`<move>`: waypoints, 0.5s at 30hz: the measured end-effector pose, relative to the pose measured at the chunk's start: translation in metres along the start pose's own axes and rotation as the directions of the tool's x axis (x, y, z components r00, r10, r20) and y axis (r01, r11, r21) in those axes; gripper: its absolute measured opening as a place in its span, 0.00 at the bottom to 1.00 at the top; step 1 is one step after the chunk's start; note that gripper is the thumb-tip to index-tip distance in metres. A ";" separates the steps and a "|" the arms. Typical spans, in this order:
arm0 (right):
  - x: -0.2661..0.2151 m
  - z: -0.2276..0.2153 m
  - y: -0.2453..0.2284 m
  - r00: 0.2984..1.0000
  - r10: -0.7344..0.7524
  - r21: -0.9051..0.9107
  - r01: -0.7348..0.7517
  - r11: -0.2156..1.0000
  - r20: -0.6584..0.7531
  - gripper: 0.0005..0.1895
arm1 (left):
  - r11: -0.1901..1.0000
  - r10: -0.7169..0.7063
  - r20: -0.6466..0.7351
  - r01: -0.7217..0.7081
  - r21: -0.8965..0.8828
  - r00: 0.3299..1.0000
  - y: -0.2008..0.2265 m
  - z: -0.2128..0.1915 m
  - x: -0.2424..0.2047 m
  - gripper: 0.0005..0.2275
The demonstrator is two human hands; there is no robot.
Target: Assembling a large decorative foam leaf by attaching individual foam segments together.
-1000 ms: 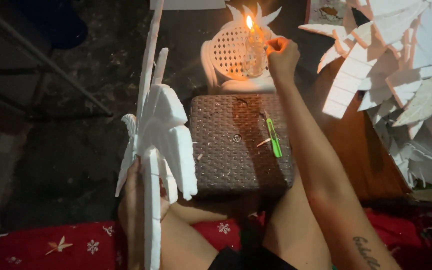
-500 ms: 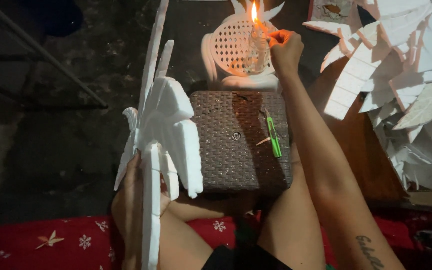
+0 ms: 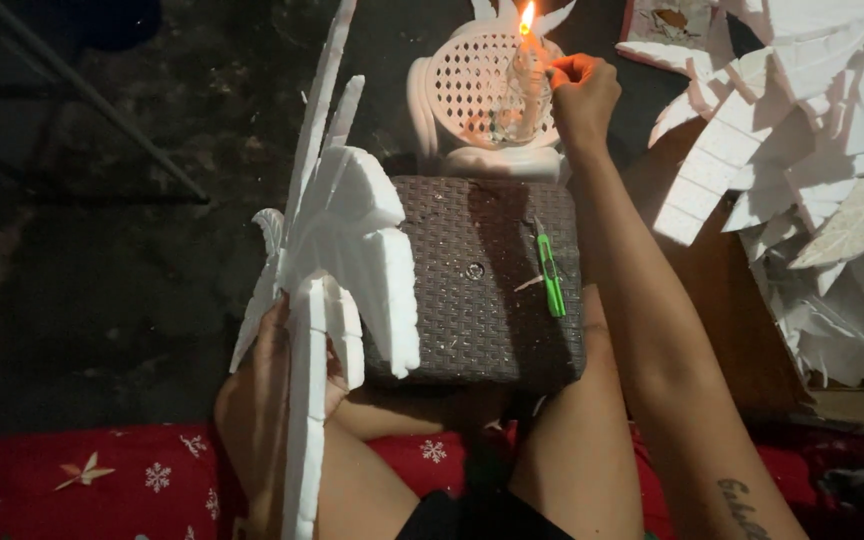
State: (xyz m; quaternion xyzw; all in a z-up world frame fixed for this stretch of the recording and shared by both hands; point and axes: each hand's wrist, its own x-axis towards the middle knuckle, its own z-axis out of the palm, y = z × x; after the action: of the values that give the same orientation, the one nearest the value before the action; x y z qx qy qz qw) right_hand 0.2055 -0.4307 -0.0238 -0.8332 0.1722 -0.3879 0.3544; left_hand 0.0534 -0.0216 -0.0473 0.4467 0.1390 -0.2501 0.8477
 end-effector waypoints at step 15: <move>0.004 -0.004 0.018 1.000 -0.005 0.011 0.005 1.000 0.008 0.04 | 0.960 0.068 -0.307 0.021 0.278 0.949 -0.017 0.014 0.021 0.16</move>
State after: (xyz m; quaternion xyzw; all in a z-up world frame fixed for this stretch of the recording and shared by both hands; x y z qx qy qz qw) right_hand 0.2044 -0.4472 -0.0334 -0.8333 0.1667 -0.3865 0.3585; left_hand 0.0619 -0.0475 -0.0602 0.5970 0.2299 -0.1829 0.7465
